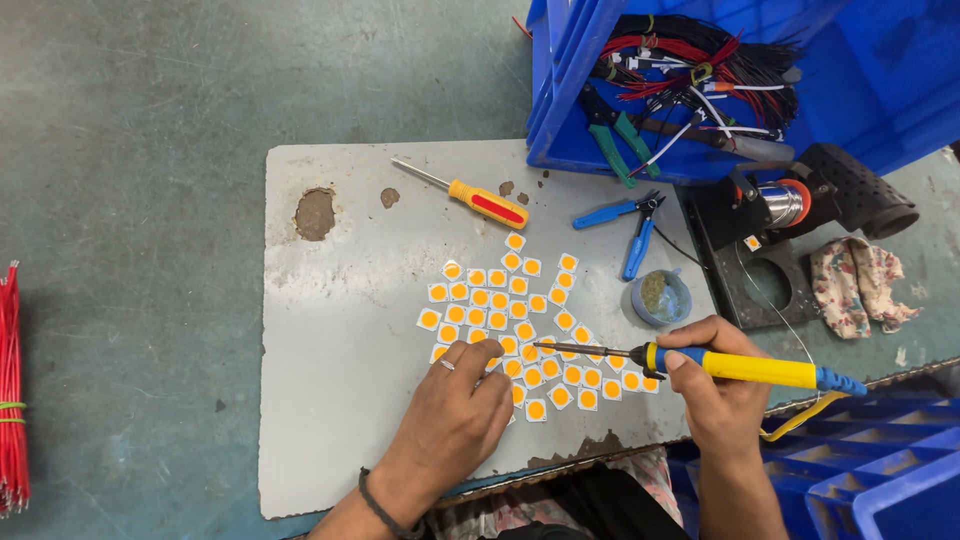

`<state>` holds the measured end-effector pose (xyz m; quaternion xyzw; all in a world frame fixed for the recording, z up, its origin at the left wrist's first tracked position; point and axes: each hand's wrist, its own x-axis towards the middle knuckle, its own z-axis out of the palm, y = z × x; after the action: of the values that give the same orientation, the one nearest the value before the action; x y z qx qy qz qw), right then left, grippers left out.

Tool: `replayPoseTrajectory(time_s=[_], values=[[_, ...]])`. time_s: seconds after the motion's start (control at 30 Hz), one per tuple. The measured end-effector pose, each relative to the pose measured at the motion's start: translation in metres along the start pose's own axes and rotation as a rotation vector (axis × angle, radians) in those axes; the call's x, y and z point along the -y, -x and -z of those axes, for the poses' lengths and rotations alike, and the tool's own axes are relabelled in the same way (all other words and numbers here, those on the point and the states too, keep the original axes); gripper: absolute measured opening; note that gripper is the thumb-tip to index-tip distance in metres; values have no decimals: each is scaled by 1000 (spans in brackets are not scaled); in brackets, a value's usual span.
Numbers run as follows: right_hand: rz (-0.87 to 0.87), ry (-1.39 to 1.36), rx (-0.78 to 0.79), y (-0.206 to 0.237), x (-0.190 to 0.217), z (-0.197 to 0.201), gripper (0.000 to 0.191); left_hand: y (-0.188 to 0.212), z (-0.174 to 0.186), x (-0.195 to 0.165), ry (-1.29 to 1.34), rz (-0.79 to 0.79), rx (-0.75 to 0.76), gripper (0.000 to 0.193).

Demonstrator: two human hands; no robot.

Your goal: The person uses a soldering iron to attach wires to multiple small LED modules arranged on a work surface. They hold the LEDs in place with one hand while applying solder with the other, repeating the process across several units.

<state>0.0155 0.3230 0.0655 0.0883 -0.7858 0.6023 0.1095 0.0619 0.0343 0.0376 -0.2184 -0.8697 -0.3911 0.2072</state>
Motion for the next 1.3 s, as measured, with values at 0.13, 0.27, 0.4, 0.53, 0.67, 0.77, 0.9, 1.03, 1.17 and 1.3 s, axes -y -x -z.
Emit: replayPoseTrajectory(time_s=[0.13, 0.27, 0.4, 0.53, 0.67, 0.77, 0.9, 1.03, 1.17, 1.3], values=[[5, 11, -3, 0, 1, -1, 16, 1, -1, 1, -1, 15, 13, 11], [3, 9, -5, -1, 1, -1, 16, 0, -1, 2, -5, 6, 8, 11], [2, 8, -1, -2, 1, -2, 16, -1, -1, 2, -6, 13, 16, 10], [14, 18, 0, -2, 1, -2, 16, -2, -1, 3, -11, 6, 15, 10], [8, -10, -21, -2, -2, -2, 17, -1, -1, 2, 24, 14, -47, 10], [29, -76, -33, 0, 0, 3, 16, 1, 1, -1, 74, 44, -107, 11], [24, -37, -12, 0, 0, 2, 17, 3, 6, -2, 100, 65, -137, 12], [14, -1, 0, -1, 0, 0, 16, 4, 12, -3, 122, 118, -147, 11], [12, 10, -3, -1, -1, 2, 16, 6, 14, -8, 110, 174, -146, 10], [50, -87, -44, 0, 0, 6, 16, 10, 9, -14, 97, 162, -129, 12]])
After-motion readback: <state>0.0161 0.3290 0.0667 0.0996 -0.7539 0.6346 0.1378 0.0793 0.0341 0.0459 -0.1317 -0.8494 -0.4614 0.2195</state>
